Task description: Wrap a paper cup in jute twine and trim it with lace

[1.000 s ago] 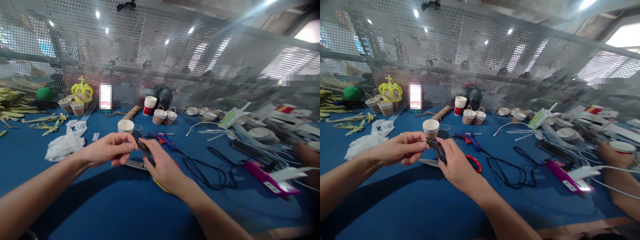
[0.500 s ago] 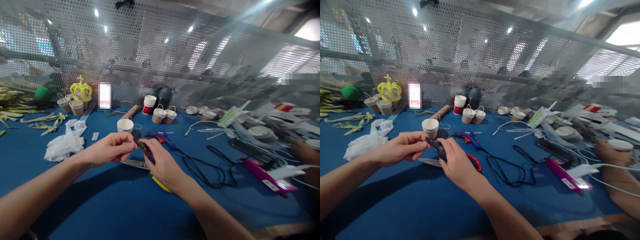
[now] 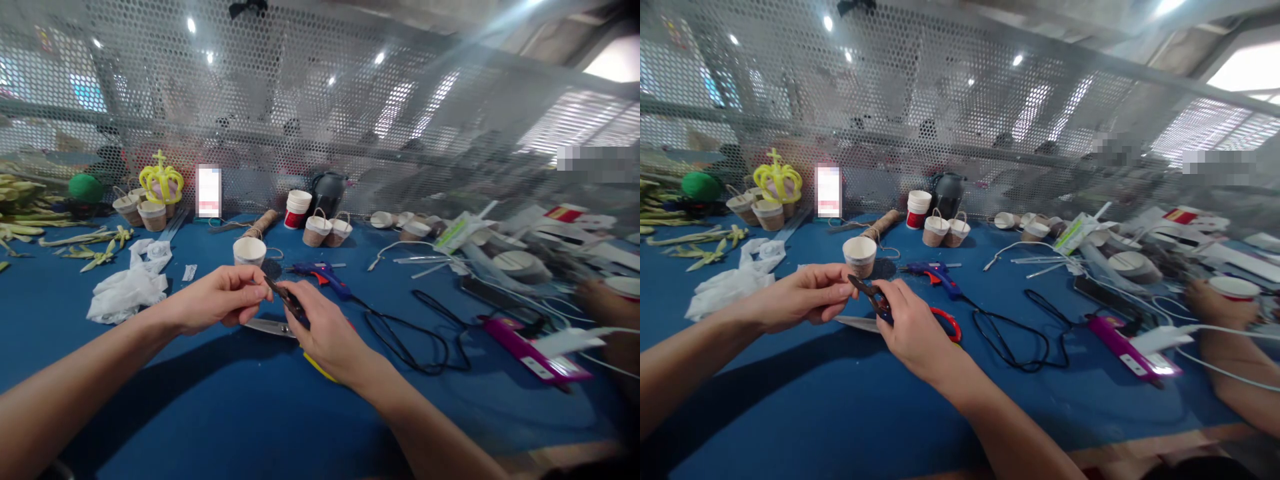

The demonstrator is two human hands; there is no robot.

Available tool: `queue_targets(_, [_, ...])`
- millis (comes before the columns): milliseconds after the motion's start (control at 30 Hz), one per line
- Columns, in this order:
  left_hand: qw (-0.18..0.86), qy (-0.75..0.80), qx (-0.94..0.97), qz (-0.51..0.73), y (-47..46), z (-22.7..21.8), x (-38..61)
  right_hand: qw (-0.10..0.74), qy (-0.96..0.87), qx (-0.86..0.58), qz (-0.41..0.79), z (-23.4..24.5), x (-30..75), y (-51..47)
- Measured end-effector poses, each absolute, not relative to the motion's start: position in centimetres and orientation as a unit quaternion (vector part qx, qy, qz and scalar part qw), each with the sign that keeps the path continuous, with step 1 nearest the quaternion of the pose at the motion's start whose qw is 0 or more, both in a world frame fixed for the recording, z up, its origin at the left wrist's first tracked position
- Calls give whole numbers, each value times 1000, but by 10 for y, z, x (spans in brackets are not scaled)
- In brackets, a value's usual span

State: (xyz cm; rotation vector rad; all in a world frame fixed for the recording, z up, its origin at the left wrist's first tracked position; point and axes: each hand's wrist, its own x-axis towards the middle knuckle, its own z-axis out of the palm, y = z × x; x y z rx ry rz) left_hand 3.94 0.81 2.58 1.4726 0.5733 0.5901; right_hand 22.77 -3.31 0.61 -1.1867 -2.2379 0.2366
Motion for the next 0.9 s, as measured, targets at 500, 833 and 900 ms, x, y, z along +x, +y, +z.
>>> queue_targets(500, [662, 255, 645, 285, 9, 25, 40, 298, -836, -448, 106, 7, 229, -31])
queue_targets(833, [691, 249, 624, 267, 11, 23, 40, 307, -832, -452, 97, 1, 231, -30])
queue_targets(900, [705, 248, 613, 257, 11, 25, 40, 314, -826, -455, 110, 2, 230, -30])
